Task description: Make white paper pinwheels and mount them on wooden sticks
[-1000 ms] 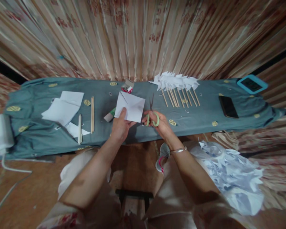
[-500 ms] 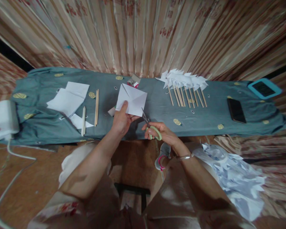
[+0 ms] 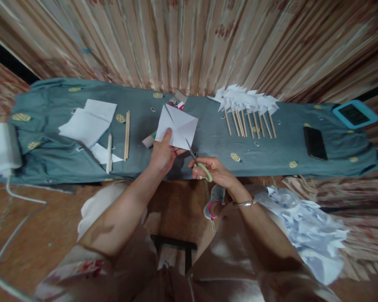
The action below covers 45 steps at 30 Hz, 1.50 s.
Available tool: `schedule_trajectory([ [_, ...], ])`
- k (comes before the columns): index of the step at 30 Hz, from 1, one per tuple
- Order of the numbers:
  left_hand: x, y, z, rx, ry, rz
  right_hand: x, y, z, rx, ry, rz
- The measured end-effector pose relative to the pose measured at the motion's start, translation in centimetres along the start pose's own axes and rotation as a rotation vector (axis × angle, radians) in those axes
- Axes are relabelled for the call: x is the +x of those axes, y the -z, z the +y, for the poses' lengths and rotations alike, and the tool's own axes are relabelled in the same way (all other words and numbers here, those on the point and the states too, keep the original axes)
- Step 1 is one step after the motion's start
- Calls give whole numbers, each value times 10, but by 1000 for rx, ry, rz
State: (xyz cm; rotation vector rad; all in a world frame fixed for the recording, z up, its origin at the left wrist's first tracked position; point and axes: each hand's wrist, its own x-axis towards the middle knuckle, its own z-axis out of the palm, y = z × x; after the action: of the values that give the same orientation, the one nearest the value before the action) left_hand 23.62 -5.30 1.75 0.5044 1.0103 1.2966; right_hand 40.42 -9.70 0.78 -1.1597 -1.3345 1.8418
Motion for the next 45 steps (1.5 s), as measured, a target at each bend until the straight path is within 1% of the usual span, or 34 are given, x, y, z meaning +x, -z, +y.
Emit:
schedule_trajectory([
  [7, -1, -1, -1, 29, 6, 43, 1, 0, 2, 0, 6, 9],
  [15, -2, -2, -1, 10, 8, 42, 1, -2, 0, 3, 14, 18],
  [27, 0, 0, -2, -30, -3, 21, 2, 0, 5, 26, -10, 11],
  [35, -3, -3, 1, -53, 9, 39, 5, -1, 4, 86, -79, 41],
  [45, -2, -3, 0, -86, 6, 39, 5, -2, 1, 94, -105, 64],
])
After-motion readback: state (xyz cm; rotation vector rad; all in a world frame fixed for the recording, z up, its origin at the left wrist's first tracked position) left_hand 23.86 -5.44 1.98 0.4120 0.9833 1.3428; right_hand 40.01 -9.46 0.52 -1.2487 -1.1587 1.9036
